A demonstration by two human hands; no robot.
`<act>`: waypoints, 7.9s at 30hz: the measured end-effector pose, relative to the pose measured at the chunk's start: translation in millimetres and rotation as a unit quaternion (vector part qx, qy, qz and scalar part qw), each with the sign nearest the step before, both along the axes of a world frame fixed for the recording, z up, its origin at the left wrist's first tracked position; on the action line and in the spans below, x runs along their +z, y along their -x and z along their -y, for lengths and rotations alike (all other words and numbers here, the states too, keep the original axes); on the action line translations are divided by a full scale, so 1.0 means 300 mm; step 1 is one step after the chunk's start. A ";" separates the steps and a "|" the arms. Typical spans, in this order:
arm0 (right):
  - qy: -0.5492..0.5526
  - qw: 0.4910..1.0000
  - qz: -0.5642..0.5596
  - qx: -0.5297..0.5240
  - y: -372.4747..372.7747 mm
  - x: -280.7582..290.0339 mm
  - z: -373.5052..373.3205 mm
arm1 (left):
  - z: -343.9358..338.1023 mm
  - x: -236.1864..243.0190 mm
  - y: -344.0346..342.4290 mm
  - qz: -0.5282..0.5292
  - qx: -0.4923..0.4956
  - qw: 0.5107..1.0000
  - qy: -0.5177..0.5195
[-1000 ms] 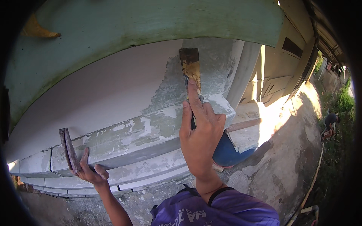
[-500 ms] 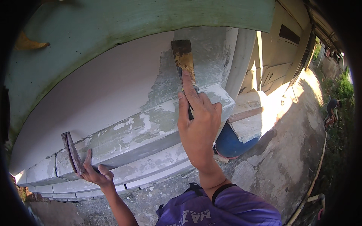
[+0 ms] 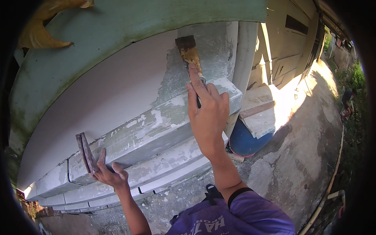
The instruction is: Patching and smoothing a concrete wall using a putty knife and sanding block.
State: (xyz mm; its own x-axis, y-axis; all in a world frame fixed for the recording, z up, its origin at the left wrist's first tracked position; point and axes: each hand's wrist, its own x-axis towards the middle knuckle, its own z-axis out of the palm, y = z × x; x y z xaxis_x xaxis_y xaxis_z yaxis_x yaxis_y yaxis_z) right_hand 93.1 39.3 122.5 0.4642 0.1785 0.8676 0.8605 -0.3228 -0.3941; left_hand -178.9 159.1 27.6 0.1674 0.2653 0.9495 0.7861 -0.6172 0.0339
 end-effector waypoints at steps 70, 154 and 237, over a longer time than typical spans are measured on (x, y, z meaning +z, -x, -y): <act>-0.070 0.997 -0.008 0.024 -0.042 0.069 -0.067 | 0.009 0.012 -0.050 0.043 -0.011 0.999 -0.001; -0.083 0.987 -0.004 0.135 -0.064 -0.005 0.010 | -0.008 -0.008 -0.026 0.037 -0.023 0.999 -0.001; 0.098 0.975 -0.164 0.115 0.066 -0.180 0.386 | 0.006 0.012 0.027 -0.011 -0.083 0.996 0.029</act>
